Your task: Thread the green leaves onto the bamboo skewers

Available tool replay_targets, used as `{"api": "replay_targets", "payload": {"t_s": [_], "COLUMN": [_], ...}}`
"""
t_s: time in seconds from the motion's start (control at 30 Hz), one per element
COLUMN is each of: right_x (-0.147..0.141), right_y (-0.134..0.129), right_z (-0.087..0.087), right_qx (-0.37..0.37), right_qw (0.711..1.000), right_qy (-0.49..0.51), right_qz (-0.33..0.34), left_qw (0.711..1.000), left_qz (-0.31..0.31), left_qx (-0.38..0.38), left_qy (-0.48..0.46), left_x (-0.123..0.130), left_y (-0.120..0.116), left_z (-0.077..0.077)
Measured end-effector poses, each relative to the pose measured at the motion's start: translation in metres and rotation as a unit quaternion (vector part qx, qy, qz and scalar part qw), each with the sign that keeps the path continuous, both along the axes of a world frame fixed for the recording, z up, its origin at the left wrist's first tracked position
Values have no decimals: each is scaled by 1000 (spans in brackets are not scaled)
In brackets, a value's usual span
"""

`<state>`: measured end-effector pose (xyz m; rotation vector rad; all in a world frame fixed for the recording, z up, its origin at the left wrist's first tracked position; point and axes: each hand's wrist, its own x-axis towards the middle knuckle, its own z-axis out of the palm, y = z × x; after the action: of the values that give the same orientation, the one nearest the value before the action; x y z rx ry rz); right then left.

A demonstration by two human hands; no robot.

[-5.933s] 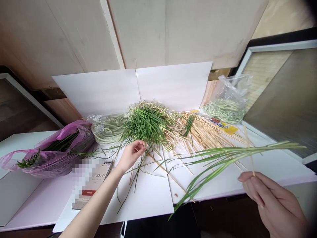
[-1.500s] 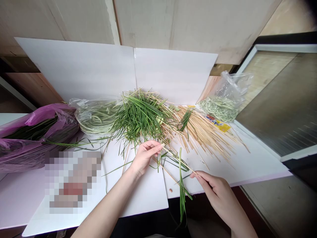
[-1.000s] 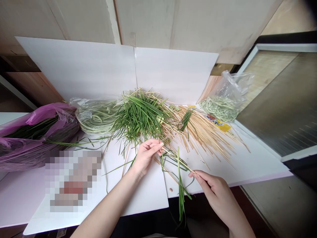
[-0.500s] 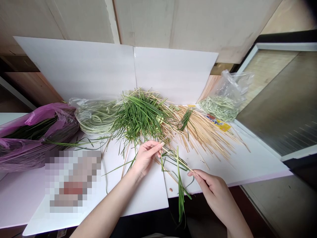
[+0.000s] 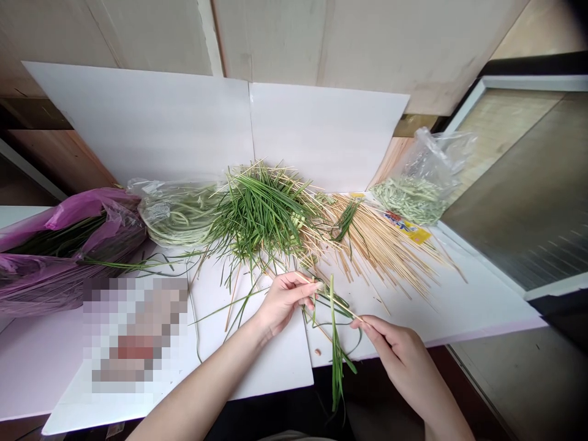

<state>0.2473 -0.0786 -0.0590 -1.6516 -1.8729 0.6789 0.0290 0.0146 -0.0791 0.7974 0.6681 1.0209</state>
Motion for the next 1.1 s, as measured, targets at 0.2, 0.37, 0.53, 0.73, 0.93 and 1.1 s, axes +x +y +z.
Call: {"api": "replay_targets", "payload": {"t_s": [0.2, 0.37, 0.53, 0.73, 0.93, 1.1], "right_x": [4, 6, 10, 10, 8, 8], "right_y": [2, 2, 0, 0, 2, 2], "right_z": [0, 4, 5, -1, -2, 1], "right_qx": [1, -2, 10, 6, 32, 47], "right_qw": [1000, 999, 997, 996, 995, 995], "right_qy": [17, 39, 39, 37, 50, 45], "right_qz": [1, -24, -69, -79, -77, -74], "left_qw": [999, 984, 923, 699, 686, 724], "left_qz": [7, 22, 179, 102, 44, 64], "left_qx": [22, 125, 193, 327, 373, 352], "left_qy": [24, 128, 280, 628, 624, 589], "left_x": [2, -26, -61, -56, -47, -52], "left_y": [-2, 12, 32, 32, 30, 31], "left_z": [3, 26, 28, 7, -3, 5]}}
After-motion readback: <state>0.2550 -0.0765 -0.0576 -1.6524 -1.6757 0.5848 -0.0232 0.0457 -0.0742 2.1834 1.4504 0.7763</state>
